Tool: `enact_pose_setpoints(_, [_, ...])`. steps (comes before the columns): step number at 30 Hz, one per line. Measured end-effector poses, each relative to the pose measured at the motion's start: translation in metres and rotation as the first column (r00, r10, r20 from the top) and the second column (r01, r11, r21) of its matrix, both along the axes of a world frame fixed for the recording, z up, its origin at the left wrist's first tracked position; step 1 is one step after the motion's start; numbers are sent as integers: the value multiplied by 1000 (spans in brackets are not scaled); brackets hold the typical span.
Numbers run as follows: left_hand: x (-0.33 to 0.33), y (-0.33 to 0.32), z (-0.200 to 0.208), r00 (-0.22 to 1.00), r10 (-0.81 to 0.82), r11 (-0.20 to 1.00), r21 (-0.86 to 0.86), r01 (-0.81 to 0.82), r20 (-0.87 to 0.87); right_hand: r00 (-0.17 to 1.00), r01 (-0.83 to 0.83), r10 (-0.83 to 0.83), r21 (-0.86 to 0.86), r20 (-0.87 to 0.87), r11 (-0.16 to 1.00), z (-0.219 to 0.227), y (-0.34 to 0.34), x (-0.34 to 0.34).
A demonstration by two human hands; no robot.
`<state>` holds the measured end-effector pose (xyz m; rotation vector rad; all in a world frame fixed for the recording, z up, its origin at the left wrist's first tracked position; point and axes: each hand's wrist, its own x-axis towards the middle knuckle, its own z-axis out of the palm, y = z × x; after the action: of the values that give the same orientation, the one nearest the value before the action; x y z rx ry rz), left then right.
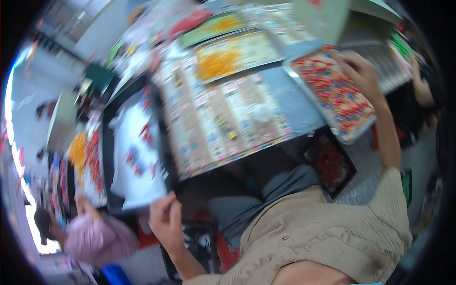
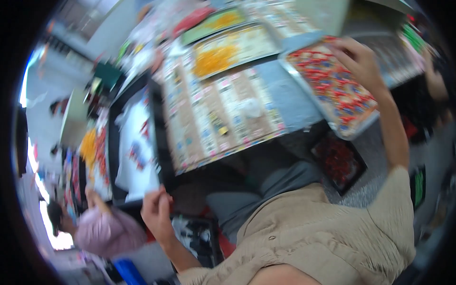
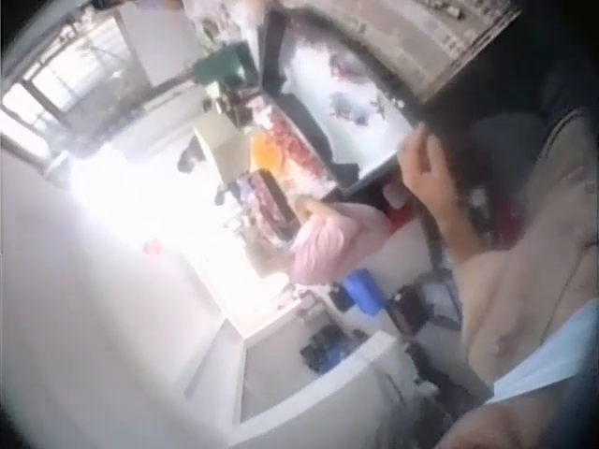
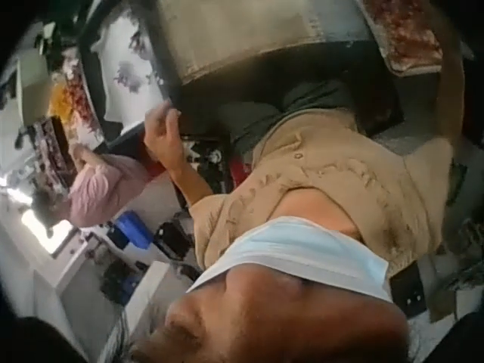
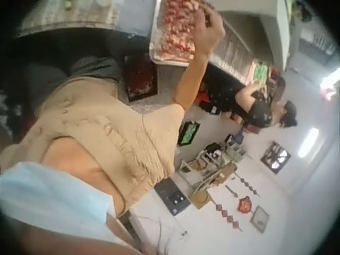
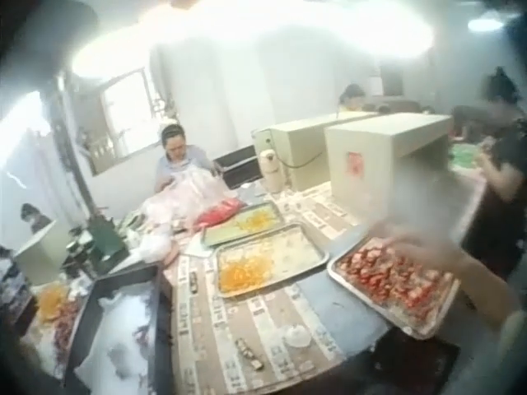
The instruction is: The person assembles toy figurines by taking figures from a tray, applying glue onto them using a glue bottle, and attaching plastic accessories by hand.
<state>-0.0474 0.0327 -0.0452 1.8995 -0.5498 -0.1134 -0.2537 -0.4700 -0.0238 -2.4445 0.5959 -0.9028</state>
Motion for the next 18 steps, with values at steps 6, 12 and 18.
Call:
enact_pose_setpoints(6, [109, 36, 14, 979, 96, 963, 233, -138, 182, 871, -441, 476, 228, -123, 868, -4, 131, -32])
enact_pose_setpoints(12, [175, 36, -7, 953, -259, 802, 584, 123, 156, 837, -351, 534, 627, -124, 696, -50, 176, -42])
enact_pose_setpoints(18, [193, 15, -46, 867, -467, 577, 803, 147, 177, 788, -428, 616, 698, -24, 574, -79, 204, -40])
